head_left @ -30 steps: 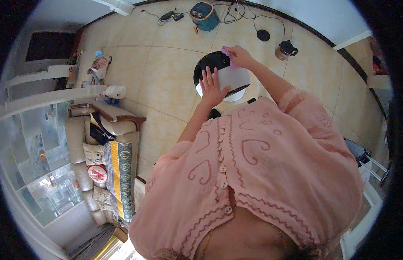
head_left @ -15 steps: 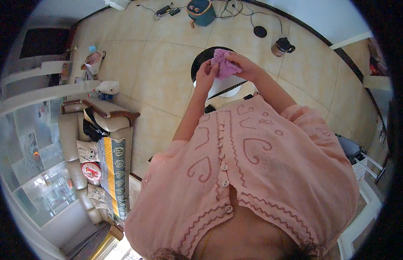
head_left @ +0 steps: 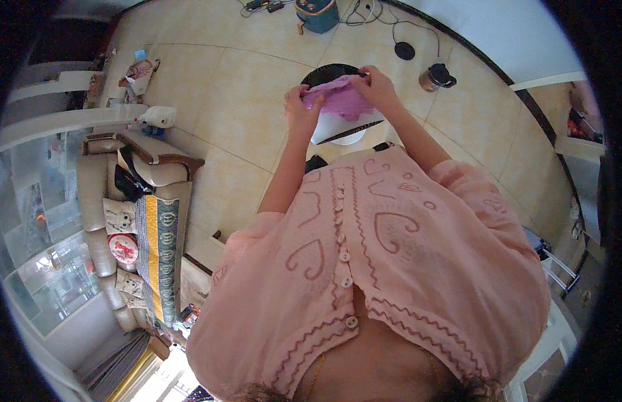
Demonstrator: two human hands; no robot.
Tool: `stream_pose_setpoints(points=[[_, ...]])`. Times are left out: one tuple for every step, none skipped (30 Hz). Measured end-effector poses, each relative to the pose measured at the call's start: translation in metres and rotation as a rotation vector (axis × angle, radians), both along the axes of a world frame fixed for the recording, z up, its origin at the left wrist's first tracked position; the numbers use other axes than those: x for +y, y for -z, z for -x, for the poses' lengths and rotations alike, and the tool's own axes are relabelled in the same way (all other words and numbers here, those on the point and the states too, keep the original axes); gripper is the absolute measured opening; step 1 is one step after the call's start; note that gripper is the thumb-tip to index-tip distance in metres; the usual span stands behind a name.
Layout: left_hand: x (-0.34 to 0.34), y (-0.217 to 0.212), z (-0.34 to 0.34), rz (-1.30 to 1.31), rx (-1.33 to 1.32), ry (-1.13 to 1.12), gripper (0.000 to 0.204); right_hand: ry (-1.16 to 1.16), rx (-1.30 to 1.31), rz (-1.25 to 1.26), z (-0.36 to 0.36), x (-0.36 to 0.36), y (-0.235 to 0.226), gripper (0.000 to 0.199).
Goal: The person wipes the top surface of a white and black robotic vacuum cleaner with a pink cloth. They hold the device steady with one hand while scrubbing the top with the other, then briefly lift a black kettle from the floor before resuming the cleaning task.
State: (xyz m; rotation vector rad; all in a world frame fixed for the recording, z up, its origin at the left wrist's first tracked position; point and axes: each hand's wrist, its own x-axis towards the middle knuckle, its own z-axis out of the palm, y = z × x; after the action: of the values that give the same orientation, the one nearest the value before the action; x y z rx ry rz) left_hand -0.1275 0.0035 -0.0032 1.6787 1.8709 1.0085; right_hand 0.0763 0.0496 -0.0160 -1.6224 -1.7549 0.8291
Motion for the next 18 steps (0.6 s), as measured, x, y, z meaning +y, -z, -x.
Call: stream_pose_setpoints(points=[[-0.002, -0.001, -0.003, -0.055, 0.121, 0.033, 0.042, 0.011, -0.065, -0.163, 0.005, -0.002, 0.006, 0.043], [-0.005, -0.003, -0.007, -0.111, 0.241, 0.067, 0.043, 0.023, -0.130, -0.326, 0.007, -0.004, 0.012, 0.046], [-0.006, -0.003, -0.012, -0.166, 0.362, 0.101, 0.043, -0.015, -0.165, -0.302, 0.007, -0.005, 0.017, 0.049], [-0.007, 0.000, -0.019, -0.140, 0.414, 0.173, 0.043, -0.060, -0.201, -0.277, 0.008, -0.007, 0.021, 0.053], [-0.009, 0.004, -0.029, -0.113, 0.466, 0.252, 0.043, -0.098, -0.236, -0.249, 0.008, -0.011, 0.028, 0.057], [-0.012, 0.008, -0.038, -0.086, 0.517, 0.331, 0.043, -0.079, -0.275, -0.193, 0.012, -0.018, 0.047, 0.058], [-0.014, 0.016, -0.045, -0.093, 0.551, 0.325, 0.044, -0.059, -0.319, -0.139, 0.017, -0.026, 0.071, 0.059], [-0.019, 0.026, -0.049, -0.096, 0.593, 0.310, 0.045, -0.047, -0.353, -0.087, 0.022, -0.032, 0.074, 0.061], [-0.022, 0.035, -0.050, -0.098, 0.636, 0.296, 0.047, -0.108, -0.325, -0.037, 0.020, -0.035, 0.076, 0.063], [-0.021, 0.037, -0.046, -0.057, 0.650, 0.326, 0.052, -0.160, -0.301, 0.015, 0.016, -0.038, 0.059, 0.065], [-0.020, 0.038, -0.044, -0.051, 0.620, 0.319, 0.052, -0.212, -0.277, 0.067, 0.013, -0.040, 0.049, 0.067], [-0.019, 0.039, -0.043, -0.044, 0.590, 0.312, 0.053, -0.229, -0.236, -0.041, 0.012, -0.040, 0.059, 0.067], [-0.015, 0.039, -0.043, -0.043, 0.563, 0.310, 0.054, -0.239, -0.194, -0.154, 0.012, -0.037, 0.065, 0.068], [-0.017, 0.036, -0.044, 0.005, 0.519, 0.289, 0.055, -0.248, -0.152, -0.267, 0.011, -0.035, 0.071, 0.069], [-0.013, 0.043, -0.042, -0.044, 0.460, 0.251, 0.055, -0.249, -0.129, -0.167, 0.010, -0.032, 0.077, 0.070], [-0.012, 0.058, -0.032, -0.086, 0.404, 0.210, 0.055, -0.255, -0.099, -0.064, 0.017, -0.032, 0.065, 0.072], [-0.011, 0.065, -0.026, -0.128, 0.344, 0.174, 0.054, -0.255, -0.072, 0.041, 0.018, -0.033, 0.059, 0.073], [-0.010, 0.072, -0.019, -0.096, 0.417, 0.195, 0.058, -0.246, -0.025, -0.003, 0.019, -0.031, 0.070, 0.070]])
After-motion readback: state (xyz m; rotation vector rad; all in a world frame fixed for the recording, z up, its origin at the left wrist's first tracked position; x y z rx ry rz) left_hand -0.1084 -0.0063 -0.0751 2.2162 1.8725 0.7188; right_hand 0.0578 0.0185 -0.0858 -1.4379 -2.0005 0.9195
